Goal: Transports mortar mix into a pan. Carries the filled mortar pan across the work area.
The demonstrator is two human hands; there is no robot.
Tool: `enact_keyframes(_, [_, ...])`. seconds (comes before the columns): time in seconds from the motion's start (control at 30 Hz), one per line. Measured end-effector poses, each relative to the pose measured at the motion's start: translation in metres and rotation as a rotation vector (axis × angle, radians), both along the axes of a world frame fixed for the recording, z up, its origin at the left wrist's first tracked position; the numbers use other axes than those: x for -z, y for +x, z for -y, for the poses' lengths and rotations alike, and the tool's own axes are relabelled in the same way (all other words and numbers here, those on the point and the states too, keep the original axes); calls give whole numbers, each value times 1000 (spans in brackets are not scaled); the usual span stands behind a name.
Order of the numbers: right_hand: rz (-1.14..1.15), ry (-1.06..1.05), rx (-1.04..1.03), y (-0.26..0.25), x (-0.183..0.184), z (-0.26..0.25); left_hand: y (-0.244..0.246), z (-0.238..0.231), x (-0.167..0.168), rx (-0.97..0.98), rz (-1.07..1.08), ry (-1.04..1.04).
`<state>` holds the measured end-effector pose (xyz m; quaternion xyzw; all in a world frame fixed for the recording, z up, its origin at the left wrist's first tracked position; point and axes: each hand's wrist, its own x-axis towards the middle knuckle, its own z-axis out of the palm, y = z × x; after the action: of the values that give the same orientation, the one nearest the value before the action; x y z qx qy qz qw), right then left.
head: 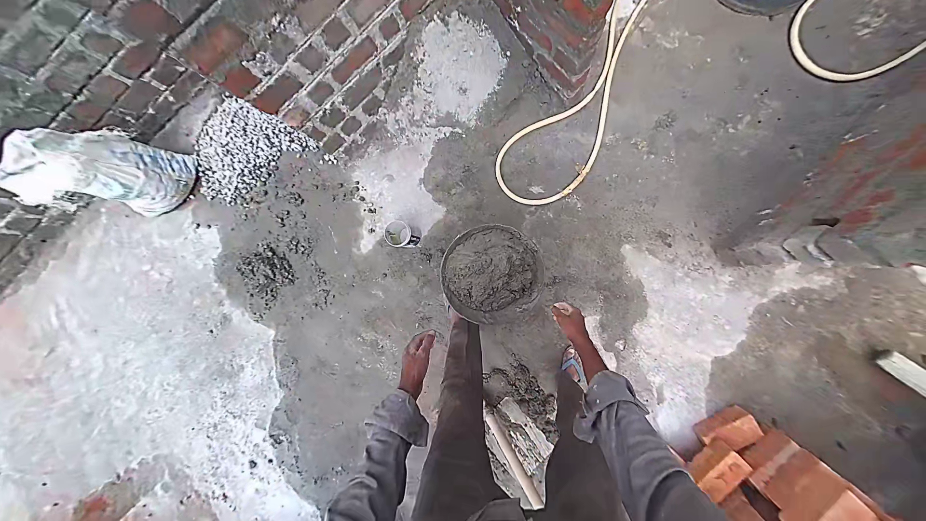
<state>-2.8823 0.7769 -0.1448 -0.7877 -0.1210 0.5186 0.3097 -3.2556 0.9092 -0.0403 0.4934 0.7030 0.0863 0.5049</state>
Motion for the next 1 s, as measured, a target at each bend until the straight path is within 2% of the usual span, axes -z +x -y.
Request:
enact_keyframes(0.07, [0,-55,27,-14,8,-14,10,-69,30,65,-62,6])
enact_keyframes(0.13, [50,-99,125,-6,24,-40,42,-144,82,141,-89,15])
enact_keyframes(0.2, [74,-178,230,-20,41,-42,45,-174,120,164,-97,-74])
enact_keyframes(0.27, [74,-200,344,-19,67,-63,64,-206,144,146,-28,-161])
enact_keyframes(0.33, [-5,-182,494,-27,93,-79,74,-221,157,80,38,-227])
enact_keyframes(0.4, [-22,-160,575,-29,103,-92,81,-228,170,26,97,-265])
enact_keyframes(0.53, [-10,-194,569,-39,93,-101,92,-232,175,58,200,-214])
enact_keyframes(0.6, [-43,-198,572,-30,109,-110,104,-232,172,-6,276,-151])
enact_keyframes(0.67, [-40,-196,577,-26,109,-111,114,-220,164,-139,317,-103])
enact_keyframes(0.77, [-78,-119,671,-31,77,-86,116,-192,133,-247,371,-75])
enact_keyframes(0.83, [-188,-61,765,-49,38,-39,110,-155,83,-260,297,-50])
enact_keyframes(0.9, [-252,-31,890,-64,-17,25,120,-108,21,-233,194,-21])
enact_keyframes(1.0, [-252,-5,1106,-84,-94,132,145,-32,-63,-85,135,-43])
